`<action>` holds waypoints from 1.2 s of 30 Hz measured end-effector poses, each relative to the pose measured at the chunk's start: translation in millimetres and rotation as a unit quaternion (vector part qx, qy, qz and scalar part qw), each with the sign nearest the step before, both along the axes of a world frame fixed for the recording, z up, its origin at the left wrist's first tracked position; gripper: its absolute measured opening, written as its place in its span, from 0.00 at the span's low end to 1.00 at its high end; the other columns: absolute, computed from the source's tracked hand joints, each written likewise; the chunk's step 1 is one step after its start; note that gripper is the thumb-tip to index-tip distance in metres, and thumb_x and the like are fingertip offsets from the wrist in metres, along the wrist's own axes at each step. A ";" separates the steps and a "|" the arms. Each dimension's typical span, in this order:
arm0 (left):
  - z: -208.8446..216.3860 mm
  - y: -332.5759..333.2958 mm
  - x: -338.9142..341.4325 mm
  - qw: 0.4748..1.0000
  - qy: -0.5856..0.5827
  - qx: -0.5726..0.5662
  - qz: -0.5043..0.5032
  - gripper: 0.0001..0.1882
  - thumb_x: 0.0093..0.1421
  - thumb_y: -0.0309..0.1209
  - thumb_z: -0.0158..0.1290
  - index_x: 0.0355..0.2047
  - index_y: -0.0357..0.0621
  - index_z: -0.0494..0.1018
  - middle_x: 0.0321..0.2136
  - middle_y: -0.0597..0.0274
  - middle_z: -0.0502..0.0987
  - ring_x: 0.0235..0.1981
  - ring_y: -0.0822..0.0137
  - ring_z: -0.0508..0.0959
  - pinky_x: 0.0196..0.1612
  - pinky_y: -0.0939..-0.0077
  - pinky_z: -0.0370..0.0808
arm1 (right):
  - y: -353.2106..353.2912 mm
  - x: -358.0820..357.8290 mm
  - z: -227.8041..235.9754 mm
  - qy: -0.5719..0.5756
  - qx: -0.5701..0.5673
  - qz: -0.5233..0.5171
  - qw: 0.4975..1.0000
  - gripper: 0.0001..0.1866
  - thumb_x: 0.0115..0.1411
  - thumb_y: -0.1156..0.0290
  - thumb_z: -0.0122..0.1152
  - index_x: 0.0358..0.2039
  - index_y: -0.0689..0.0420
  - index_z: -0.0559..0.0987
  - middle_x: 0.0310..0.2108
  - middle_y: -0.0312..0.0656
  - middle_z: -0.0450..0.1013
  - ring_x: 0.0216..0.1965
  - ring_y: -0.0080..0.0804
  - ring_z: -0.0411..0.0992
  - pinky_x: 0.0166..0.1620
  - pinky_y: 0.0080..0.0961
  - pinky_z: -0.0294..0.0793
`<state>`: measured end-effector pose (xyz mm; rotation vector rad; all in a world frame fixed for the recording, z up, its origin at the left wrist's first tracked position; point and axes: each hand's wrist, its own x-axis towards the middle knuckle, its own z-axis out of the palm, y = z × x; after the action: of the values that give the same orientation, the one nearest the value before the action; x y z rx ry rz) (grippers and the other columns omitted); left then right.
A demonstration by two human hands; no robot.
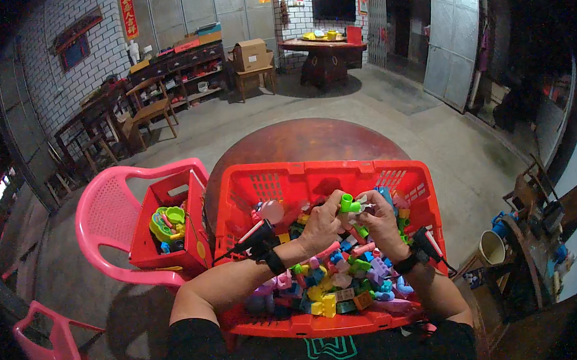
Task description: The person is handling, sorting, and connecting colorful plastic building blocks inside a red basket.
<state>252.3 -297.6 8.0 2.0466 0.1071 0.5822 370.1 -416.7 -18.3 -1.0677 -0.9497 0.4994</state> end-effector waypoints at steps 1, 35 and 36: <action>-6.3 4.0 2.7 0.997 0.003 -0.066 -0.030 0.09 0.62 0.31 0.48 0.40 0.43 0.62 0.33 0.65 0.73 0.35 0.73 0.76 0.34 0.77 0.76 | 1.0 -0.3 0.2 -0.001 0.000 0.001 1.000 0.12 0.54 0.82 0.54 0.38 0.58 0.68 0.32 0.33 0.68 0.36 0.19 0.70 0.37 0.17 0.72; -4.7 11.4 15.4 0.941 -0.012 -0.338 -0.002 0.12 0.60 0.32 0.50 0.42 0.44 0.65 0.35 0.66 0.72 0.33 0.74 0.74 0.29 0.80 0.73 | -3.4 0.3 14.0 0.106 -0.007 0.055 0.993 0.08 0.54 0.78 0.56 0.36 0.59 0.70 0.33 0.38 0.72 0.35 0.25 0.73 0.40 0.22 0.74; -4.9 16.0 16.9 0.941 -0.013 -0.338 -0.001 0.12 0.60 0.32 0.50 0.42 0.44 0.65 0.35 0.66 0.72 0.33 0.74 0.74 0.29 0.80 0.73 | -3.6 -1.3 17.1 0.110 0.006 0.060 0.992 0.08 0.55 0.77 0.56 0.36 0.58 0.70 0.34 0.39 0.73 0.35 0.24 0.73 0.41 0.22 0.74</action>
<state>269.2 -281.6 3.1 1.3693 0.2520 0.4845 368.7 -420.4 -1.2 -0.9264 -0.8230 0.6962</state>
